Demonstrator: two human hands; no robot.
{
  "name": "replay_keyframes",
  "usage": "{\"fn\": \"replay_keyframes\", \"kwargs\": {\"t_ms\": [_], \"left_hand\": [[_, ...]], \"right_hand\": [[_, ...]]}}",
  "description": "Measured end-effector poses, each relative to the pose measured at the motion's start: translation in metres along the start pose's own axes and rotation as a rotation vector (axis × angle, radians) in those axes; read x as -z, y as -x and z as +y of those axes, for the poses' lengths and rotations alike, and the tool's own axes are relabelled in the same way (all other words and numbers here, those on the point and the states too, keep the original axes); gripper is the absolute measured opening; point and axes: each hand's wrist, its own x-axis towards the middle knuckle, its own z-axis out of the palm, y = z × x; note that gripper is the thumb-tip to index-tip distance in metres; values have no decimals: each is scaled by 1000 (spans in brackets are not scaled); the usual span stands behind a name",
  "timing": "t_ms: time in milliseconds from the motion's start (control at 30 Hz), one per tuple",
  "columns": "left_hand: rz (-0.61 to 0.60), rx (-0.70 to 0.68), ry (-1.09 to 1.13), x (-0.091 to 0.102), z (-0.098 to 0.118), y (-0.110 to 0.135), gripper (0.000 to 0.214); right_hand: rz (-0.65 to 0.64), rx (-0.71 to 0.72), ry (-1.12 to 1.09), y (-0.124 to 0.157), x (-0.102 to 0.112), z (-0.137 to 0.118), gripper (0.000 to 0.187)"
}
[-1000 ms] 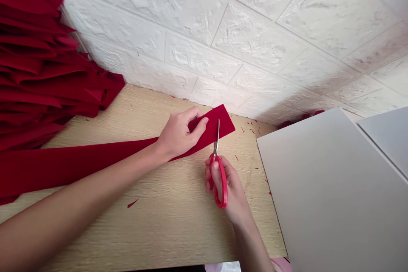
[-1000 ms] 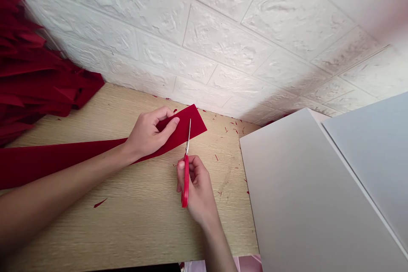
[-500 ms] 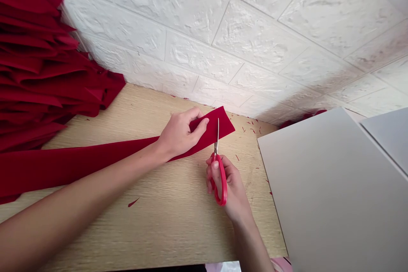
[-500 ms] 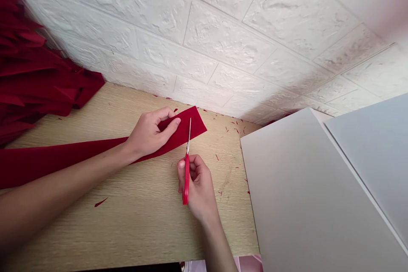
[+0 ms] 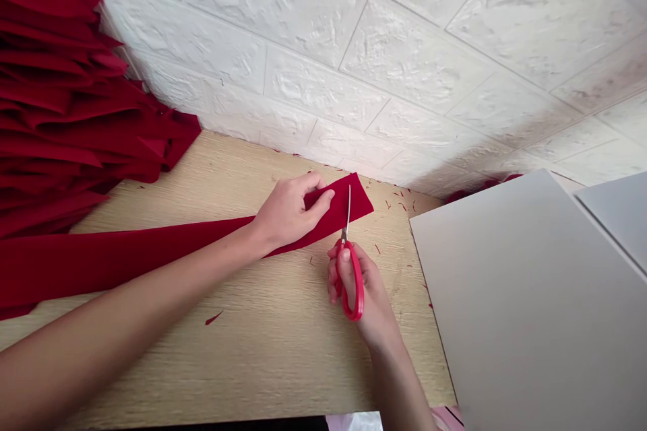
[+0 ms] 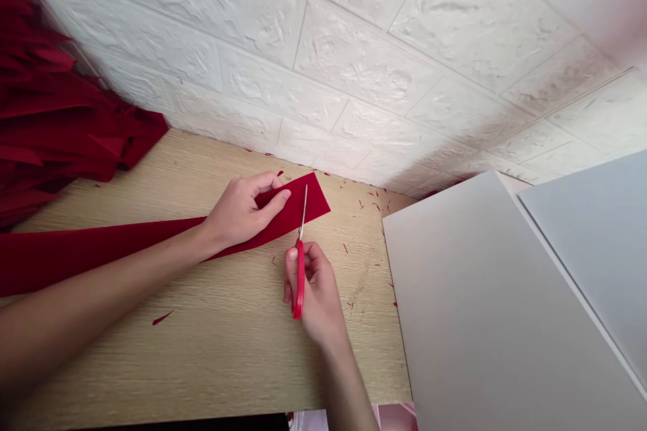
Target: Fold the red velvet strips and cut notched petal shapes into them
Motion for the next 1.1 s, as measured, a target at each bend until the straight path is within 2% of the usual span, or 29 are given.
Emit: {"fn": "replay_keyframes", "kwargs": {"t_ms": [100,433,633,833,1100], "left_hand": [[-21,2,2,1,1,1,25],[-23,32,10,0,-2,-2,26],[-130,12,48,-1,-2,-1,24],[-71,46,31,1,0,-2,26],[-106,14,-29,-1,-3,-2,26]], "right_hand": [[-17,30,4,-2,2,-1,55],[-8,-13,0,-4,2,2,54],[-67,29,-63,-10,7,-1,51],[-37,15,-48,-17,10,5,53],[-42,5,-62,-14,9,3,52]]}}
